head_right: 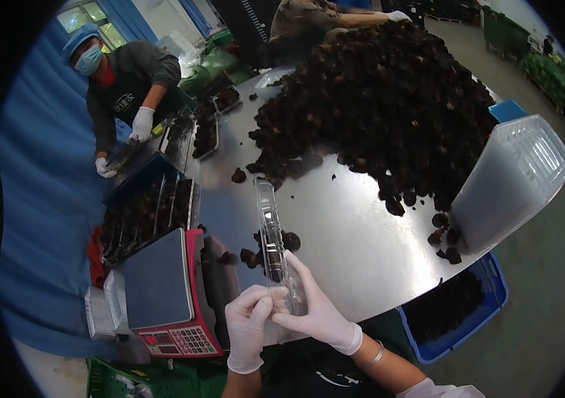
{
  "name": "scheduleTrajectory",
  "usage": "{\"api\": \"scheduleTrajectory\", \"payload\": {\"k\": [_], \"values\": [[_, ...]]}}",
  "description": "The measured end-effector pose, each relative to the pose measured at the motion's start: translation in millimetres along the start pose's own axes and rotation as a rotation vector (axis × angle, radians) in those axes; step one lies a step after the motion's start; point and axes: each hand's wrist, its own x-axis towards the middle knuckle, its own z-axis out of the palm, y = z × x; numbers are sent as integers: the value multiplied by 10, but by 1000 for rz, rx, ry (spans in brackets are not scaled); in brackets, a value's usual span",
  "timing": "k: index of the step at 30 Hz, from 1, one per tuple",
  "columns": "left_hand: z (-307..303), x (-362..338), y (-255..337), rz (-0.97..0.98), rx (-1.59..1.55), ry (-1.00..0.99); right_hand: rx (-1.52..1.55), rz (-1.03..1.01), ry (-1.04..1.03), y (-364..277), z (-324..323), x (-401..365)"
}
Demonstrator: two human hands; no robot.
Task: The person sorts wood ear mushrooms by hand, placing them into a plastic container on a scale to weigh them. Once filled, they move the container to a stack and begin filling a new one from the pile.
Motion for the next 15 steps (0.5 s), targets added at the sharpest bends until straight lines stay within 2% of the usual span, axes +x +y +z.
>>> {"api": "scheduleTrajectory", "payload": {"k": [3, 5, 8, 13, 15], "values": [[-28, -33, -35, -27, 19, 15, -14, -39, -14, 11, 14, -6], [-100, -48, -83, -15, -29, -79, 73, 53, -9, 7, 28, -25], [-169, -86, -16, -68, -32, -135, 42, 81, -22, -20, 43, -46], [-309, -109, -3, -47, 70, -212, -26, 42, -73, 63, 55, -53], [-343, -104, 32, -18, 112, -272, -7, 87, -68, 45, 51, -61]]}}
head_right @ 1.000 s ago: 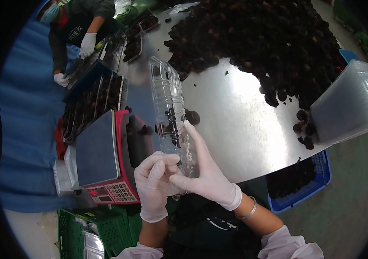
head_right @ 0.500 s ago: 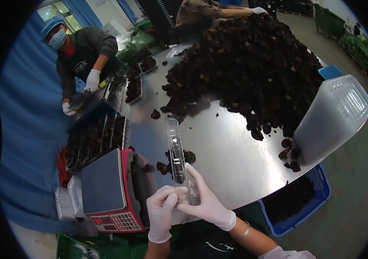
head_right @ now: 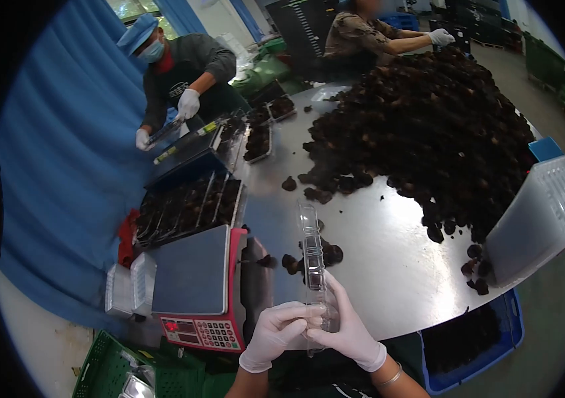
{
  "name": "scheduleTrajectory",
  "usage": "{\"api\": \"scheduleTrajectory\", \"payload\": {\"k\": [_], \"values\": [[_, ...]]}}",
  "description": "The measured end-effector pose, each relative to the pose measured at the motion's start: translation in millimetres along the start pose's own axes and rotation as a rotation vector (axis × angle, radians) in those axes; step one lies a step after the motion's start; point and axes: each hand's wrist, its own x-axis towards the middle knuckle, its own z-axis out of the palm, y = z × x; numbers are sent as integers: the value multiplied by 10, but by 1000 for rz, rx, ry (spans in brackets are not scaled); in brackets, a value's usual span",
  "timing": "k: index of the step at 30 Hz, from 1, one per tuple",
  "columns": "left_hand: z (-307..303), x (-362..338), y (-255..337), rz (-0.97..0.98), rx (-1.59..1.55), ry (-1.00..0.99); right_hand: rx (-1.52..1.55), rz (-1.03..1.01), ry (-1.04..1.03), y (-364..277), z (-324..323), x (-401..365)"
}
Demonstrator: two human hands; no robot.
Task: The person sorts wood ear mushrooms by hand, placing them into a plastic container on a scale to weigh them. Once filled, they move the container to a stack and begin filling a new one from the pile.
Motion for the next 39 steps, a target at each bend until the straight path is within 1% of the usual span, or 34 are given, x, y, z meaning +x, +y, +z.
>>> {"api": "scheduleTrajectory", "payload": {"k": [1, 2, 3, 4, 5, 6, 7, 8, 9, 10, 12, 14, 15, 17, 18, 19, 20, 21, 22, 23, 24, 25, 26, 28, 29, 30, 32, 33, 34, 35, 36, 37, 38, 39], "values": [[-63, -9, 27, -43, -22, -21, -7, 1, 25, 16, -11, -8], [-164, 16, 78, -49, 42, 39, -5, -4, 6, 11, -26, -16], [-315, 65, 146, -56, 106, 100, 64, 22, 24, -8, -44, -34], [-626, 132, 202, 5, 287, 159, 132, 48, 40, -21, -67, -42], [-1032, 228, 325, -23, 268, 240, 134, 30, 50, -12, -86, -55], [-1485, 369, 483, 38, 468, 380, 141, 23, 31, -34, -92, -68], [-1898, 496, 707, 71, 508, 599, 156, 41, 41, -73, -90, -83], [-2653, 641, 832, -2, 408, 706, 167, 60, 52, -89, -90, -93], [-3414, 694, 971, 12, 337, 725, 164, 47, 63, -71, -83, -104], [-3326, 721, 1333, -94, 753, 1024, 165, 35, 47, -50, -89, -101], [-4339, 655, 1535, -253, 958, 1195, 182, 75, 79, -4, -76, -101], [-4517, 649, 1831, -546, 867, 1320, 168, 65, 85, -11, -48, -65], [-4367, 669, 1909, -566, 852, 1197, 136, 70, 106, -3, -45, -58], [-3872, 853, 1672, -189, 985, 1029, 109, 82, 144, -4, -60, -84], [-3524, 935, 1518, 113, 1320, 765, 99, 85, 136, -25, -61, -80], [-2753, 932, 1464, 94, 1322, 619, 91, 83, 127, -30, -47, -51], [-2186, 868, 1275, 171, 1467, 478, 92, 80, 132, -13, -38, -26], [-1681, 786, 1108, 249, 1487, 297, 104, 71, 141, 9, -37, -18], [-1219, 606, 952, 350, 1370, 166, 109, 73, 143, 19, -43, -22], [-951, 464, 596, 435, 1236, 28, 91, 98, 132, 3, -22, -11], [-585, 275, 640, 368, 1212, -103, 118, 68, 163, -21, 36, 9], [-381, 129, 405, 448, 1163, -94, 152, 37, 201, -21, 89, 19], [-195, -13, 198, 531, 1114, -84, 145, 61, 202, 12, 106, 32], [31, -180, -107, 474, 1014, -71, 88, 12, 224, 138, 110, 63], [61, -206, -219, 509, 1034, -8, 86, 4, 235, 206, 152, 88], [53, -221, -220, 612, 1102, 124, 134, 23, 182, 71, 284, 100], [-154, -320, -136, 588, 991, 165, 149, -60, -90, 37, 317, 165], [-274, -308, -37, 678, 1050, 274, 85, -83, -121, 70, 327, 206], [-470, -360, 61, 681, 1161, 289, 27, -107, -156, 86, 336, 240], [-652, -471, 158, 630, 1324, 339, -82, -63, -188, 44, 314, 286], [-850, -549, 200, 559, 1341, 419, -132, -71, -170, 22, 327, 320], [-1034, -630, 248, 485, 1459, 524, -164, -37, -153, -6, 316, 350], [-1218, -689, 271, 317, 1455, 603, -196, -1, -135, -29, 290, 355], [-1350, -751, 314, 141, 1509, 629, -246, -31, -91, -26, 270, 352]]}}
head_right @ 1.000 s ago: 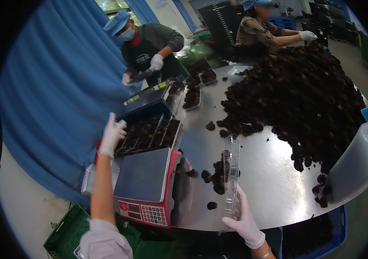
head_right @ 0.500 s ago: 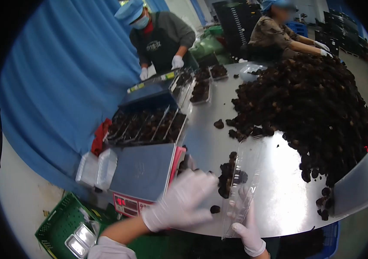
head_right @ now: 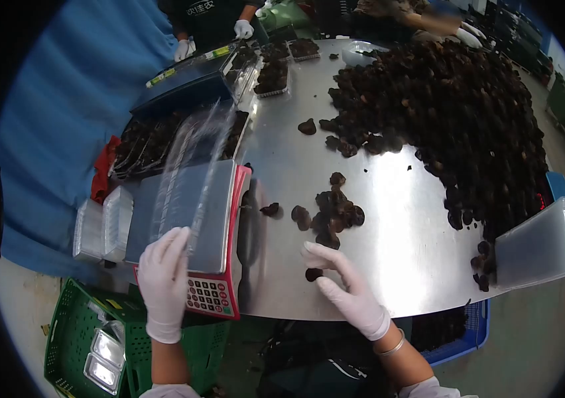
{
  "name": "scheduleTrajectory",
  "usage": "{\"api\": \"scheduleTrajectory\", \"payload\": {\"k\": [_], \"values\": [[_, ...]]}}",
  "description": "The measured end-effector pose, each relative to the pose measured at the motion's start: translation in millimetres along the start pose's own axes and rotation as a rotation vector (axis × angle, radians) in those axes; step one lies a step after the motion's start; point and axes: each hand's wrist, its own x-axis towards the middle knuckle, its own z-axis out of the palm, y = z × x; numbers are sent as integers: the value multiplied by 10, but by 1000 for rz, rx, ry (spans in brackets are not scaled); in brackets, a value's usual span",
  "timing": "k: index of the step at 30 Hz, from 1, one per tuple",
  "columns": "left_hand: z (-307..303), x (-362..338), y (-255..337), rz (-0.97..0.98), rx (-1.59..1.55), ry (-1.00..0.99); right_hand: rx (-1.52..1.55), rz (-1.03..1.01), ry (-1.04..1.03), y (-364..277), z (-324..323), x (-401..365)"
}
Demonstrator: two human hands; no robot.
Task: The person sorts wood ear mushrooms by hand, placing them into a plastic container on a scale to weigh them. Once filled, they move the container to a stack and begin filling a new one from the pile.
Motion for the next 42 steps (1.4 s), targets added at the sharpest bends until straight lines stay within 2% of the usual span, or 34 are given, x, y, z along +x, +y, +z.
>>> {"api": "scheduleTrajectory", "payload": {"k": [3, 4, 6, 7, 9, 11, 12, 13, 15, 17, 18, 19, 21, 22, 23, 24, 25, 27, 31, 32, 35, 36, 38, 39, 40, 42], "values": [[78, -260, -440, -96, -185, -241, -23, 100, 25, 179, -192, -51], [81, -313, -475, -95, -193, -251, -50, 82, 73, 221, -213, -50], [34, -414, -490, -247, -445, -232, -109, 119, 92, 236, -286, -28], [45, -456, -479, -253, -455, -249, -156, 127, 92, 215, -311, -1], [79, -455, -428, -228, -346, -202, -181, 107, 110, 132, -253, 118], [152, -465, -347, -183, -292, -149, -334, 39, 13, 66, -176, 282], [180, -455, -282, -166, -258, -34, -481, 8, -63, -2, -114, 416], [191, -453, -255, -147, -224, 80, -478, 8, -55, 5, -58, 588], [169, -440, -290, -109, -245, 101, -939, -169, -267, 136, 44, 933], [123, -328, -408, -144, -289, 95, -1166, -310, -292, 494, 126, 1248], [87, -216, -481, -127, -272, 116, -1292, -245, -345, 578, 186, 1334], [47, -69, -556, -134, -293, 84, -1289, -270, -329, 569, 231, 1406], [-35, 265, -726, -155, -336, 11, -1468, -202, -455, 551, 296, 1513], [0, 452, -901, -75, -373, -22, -1540, -346, -373, 672, 272, 1518], [22, 650, -1049, -22, -356, -35, -1540, -361, -365, 683, 260, 1545], [-31, 886, -1123, -14, -352, -36, -1508, -293, -427, 682, 239, 1578], [75, 1119, -1393, -102, -523, -30, -1474, -221, -490, 683, 213, 1592], [17, 1698, -1787, -11, -405, 13, -1503, -255, -488, 672, 112, 1508], [22, 2646, -2564, -159, -101, -88, -1609, -244, -481, 473, -56, 1291], [-40, 2807, -2639, -302, -125, -120, -1590, -267, -442, 518, -118, 1255], [29, 3091, -2776, -440, -73, -43, -1532, -266, -410, 416, -218, 1172], [98, 3048, -2620, -435, -78, -58, -1528, -248, -410, 463, -262, 1126], [216, 2824, -2022, -225, -469, -124, -1440, -409, -333, 574, -361, 1116], [322, 2610, -1757, -59, -539, -126, -1434, -403, -327, 590, -392, 1100], [249, 2281, -1319, 20, -542, -152, -1414, -399, -350, 602, -430, 1079], [83, 1428, -411, 13, -531, -129, -1391, -395, -388, 615, -519, 1048]]}}
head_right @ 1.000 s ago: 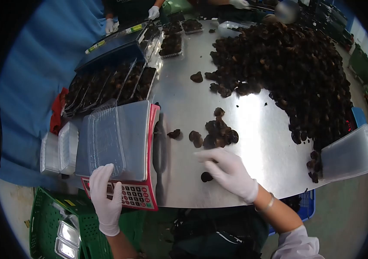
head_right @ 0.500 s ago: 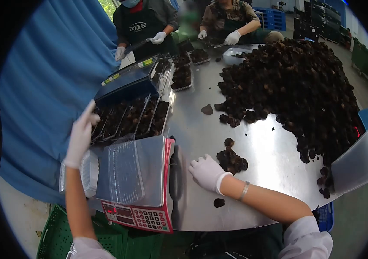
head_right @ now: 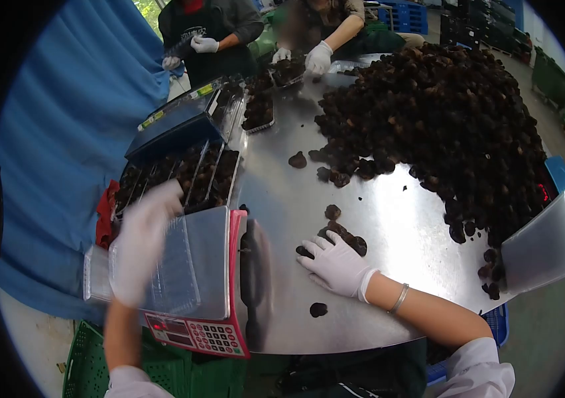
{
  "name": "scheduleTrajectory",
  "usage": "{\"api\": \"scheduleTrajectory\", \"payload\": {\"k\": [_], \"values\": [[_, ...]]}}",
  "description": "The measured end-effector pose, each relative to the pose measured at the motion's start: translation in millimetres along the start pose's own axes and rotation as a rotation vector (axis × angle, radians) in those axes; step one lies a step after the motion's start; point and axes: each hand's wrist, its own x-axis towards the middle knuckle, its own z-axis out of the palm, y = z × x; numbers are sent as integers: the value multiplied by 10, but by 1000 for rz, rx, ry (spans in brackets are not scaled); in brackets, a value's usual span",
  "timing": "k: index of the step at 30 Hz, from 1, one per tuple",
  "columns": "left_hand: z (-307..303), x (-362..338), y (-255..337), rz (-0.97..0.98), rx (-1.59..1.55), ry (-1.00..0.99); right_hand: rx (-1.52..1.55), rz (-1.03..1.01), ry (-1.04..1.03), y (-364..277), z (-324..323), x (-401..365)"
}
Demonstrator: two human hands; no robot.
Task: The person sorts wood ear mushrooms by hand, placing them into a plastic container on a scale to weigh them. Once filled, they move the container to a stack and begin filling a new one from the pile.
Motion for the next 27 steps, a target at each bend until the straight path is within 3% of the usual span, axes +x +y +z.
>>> {"api": "scheduleTrajectory", "payload": {"k": [2, 3, 5, 7, 9, 11, 12, 13, 15, 16, 18, 21, 23, 24, 25, 27], "values": [[228, -775, 480, 142, 174, -164, 38, -23, -3, 40, -9, -69], [327, -1095, 629, 132, 45, -313, 100, -37, -36, 36, -128, -88], [663, -1462, 779, 118, -226, -421, 249, -69, 37, 137, -191, -145], [1073, -1739, 773, -14, -419, -385, 576, 84, 181, 362, -288, -173], [1446, -1933, 903, -229, -505, -220, 1004, 374, 283, 581, -435, -99], [1720, -1955, 953, -257, -496, -148, 733, 345, 485, 793, -403, 13], [1837, -1936, 985, -265, -498, -149, 727, 297, 447, 886, -321, 46], [1941, -1893, 1008, -282, -450, -113, 756, 373, 340, 962, -191, 75], [2139, -1740, 918, -284, -392, -83, 437, 209, 360, 870, -54, 133], [2253, -1678, 857, -285, -218, -106, 443, 220, 361, 824, -7, 135], [2410, -1540, 763, -288, -52, -143, 314, 95, 179, 753, 71, 120], [2585, -1206, 637, -249, -21, -77, 572, 147, 85, 442, -120, -32], [2667, -1040, 586, -207, -240, -28, 688, 115, 101, 321, -146, -170], [2576, -972, 630, -275, -448, -87, 784, 156, 144, 279, -171, -242], [2536, -975, 637, -275, -453, -91, 882, 199, 188, 260, -201, -312], [2469, -1044, 625, -337, -802, 24, 949, 344, 212, 351, -346, -473]]}}
